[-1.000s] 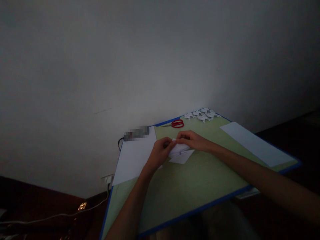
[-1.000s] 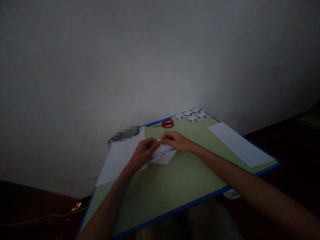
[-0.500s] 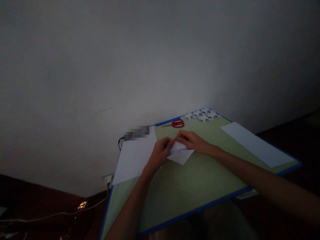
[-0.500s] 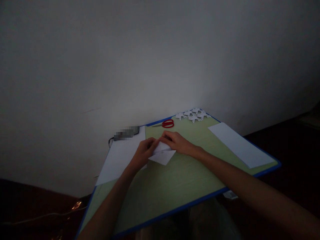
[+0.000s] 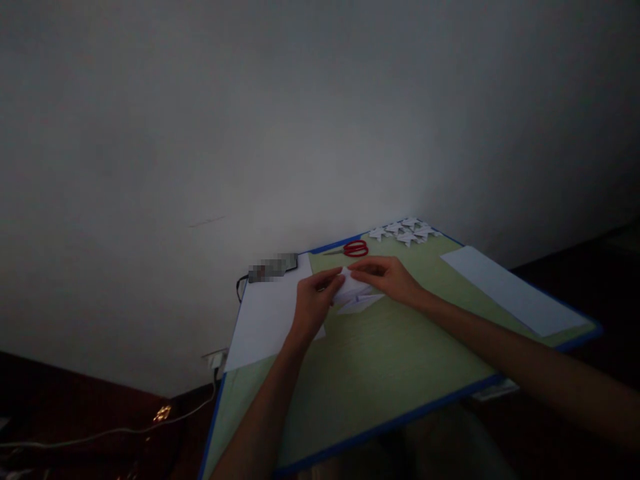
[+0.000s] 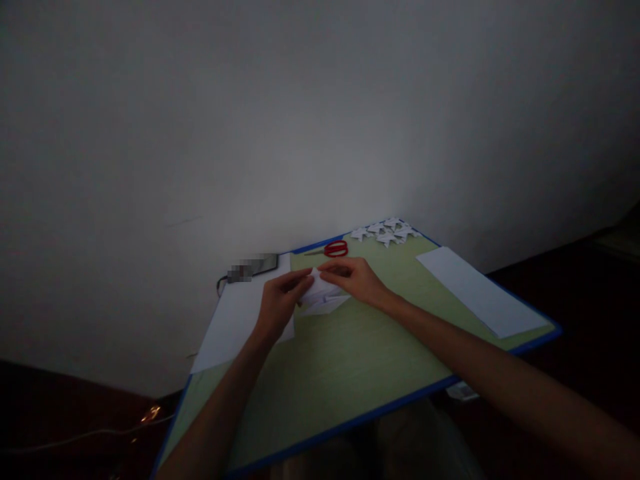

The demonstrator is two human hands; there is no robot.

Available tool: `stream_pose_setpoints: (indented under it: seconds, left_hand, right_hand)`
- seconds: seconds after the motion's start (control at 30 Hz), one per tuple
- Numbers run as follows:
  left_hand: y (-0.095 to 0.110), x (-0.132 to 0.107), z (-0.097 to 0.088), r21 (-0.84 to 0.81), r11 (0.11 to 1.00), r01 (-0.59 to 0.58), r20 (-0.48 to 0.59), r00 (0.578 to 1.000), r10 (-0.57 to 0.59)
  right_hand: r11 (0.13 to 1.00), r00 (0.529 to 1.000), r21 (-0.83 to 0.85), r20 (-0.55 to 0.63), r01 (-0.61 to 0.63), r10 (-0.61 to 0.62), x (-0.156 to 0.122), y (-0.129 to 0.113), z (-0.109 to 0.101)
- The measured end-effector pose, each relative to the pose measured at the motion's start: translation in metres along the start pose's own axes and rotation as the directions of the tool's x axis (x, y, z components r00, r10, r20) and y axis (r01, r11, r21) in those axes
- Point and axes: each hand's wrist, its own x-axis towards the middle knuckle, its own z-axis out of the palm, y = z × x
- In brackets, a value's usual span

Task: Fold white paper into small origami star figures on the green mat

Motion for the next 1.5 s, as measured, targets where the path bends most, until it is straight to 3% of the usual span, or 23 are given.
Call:
stream_pose_setpoints:
  seconds: [0.4,0.63,0.9,1.17,1.4,1.5]
  left_hand:
    - [0.0035,-0.0036,0.0028,0.01,1.0,-0.016,-0.04,0.999,0.016]
    - [0.0029,-0.0049,0.0051,-0.013,0.999,-0.039,0.009,0.999,0.039]
    - [0.0066,-0.005,0.0065,0.0,0.999,-0.035,0.023,0.999,0.035]
    - [-0.002,-0.0016,0.0053,-0.039,0.998,0.039,0.162,0.986,-0.032]
    - [-0.0008,-0.0026,0.0062,-0.053,0.998,0.045,0.196,0.98,-0.034]
    - [0.001,-0.0029,0.0055,-0.064,0.992,0.107,0.251,0.964,-0.088]
  right_hand:
    - [0.993,0.998,0.104,0.005,-0.056,0.056,0.0013,-0.0019,-0.0004]
    - [0.981,0.989,0.13,0.043,-0.145,0.141,0.0023,0.0026,0.0012]
    - [0.998,0.998,-0.066,0.056,-0.02,0.024,0.0022,-0.0009,0.0006]
    - [0.997,0.994,-0.068,0.101,-0.028,0.035,0.001,-0.0002,0.0002]
    - [0.998,0.992,-0.061,0.125,-0.005,0.012,0.0006,-0.0009,0.0005]
    - [0.998,0.991,-0.058,0.136,0.021,-0.013,-0.0009,-0.0009,0.0009]
